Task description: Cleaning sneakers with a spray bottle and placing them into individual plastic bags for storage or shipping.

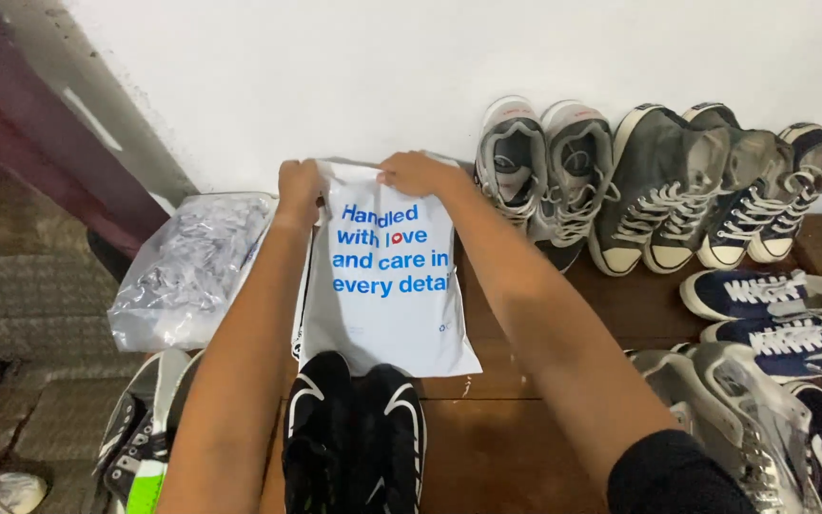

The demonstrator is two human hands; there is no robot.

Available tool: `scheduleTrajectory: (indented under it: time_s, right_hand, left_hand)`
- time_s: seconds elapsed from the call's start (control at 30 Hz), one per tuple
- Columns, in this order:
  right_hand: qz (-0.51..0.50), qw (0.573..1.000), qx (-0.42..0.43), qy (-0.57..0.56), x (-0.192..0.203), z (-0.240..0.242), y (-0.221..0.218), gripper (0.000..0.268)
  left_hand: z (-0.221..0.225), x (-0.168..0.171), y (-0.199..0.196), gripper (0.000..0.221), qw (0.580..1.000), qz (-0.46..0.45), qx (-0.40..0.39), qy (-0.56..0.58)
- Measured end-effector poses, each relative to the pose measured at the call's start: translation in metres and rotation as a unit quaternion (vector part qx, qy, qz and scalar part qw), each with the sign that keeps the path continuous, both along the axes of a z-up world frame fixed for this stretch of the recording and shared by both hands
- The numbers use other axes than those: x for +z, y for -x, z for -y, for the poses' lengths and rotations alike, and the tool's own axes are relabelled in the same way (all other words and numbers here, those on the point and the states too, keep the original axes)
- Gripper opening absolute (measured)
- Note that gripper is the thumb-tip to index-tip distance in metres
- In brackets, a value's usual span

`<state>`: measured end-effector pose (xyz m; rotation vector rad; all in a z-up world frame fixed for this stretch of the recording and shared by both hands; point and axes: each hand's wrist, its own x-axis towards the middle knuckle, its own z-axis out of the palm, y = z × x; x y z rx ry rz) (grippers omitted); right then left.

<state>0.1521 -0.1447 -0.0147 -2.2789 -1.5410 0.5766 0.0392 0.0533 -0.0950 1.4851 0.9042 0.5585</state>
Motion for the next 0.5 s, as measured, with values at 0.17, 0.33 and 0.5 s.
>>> scheduleTrajectory:
  time_s: [0.17,0.33,0.5]
  right_hand:
    - [0.024,0.999,-0.006,0.04,-0.047,-0.006,-0.017,0.04]
    - [0.046,0.995,-0.029,0.083,-0.06,-0.003,-0.016,0.041]
    - [0.128,0.987,-0.068,0.071,-0.07,-0.01,-0.021,0.036]
  left_hand:
    - [0.037,0.028,0.044,0.052,0.979,-0.089,-0.038,-0.179]
    - [0.108,0.074,0.1,0.053,0.876,-0.15,-0.194,-0.414]
    - [0.174,0.078,0.141,0.08,0.747,-0.114,-0.379,-0.535]
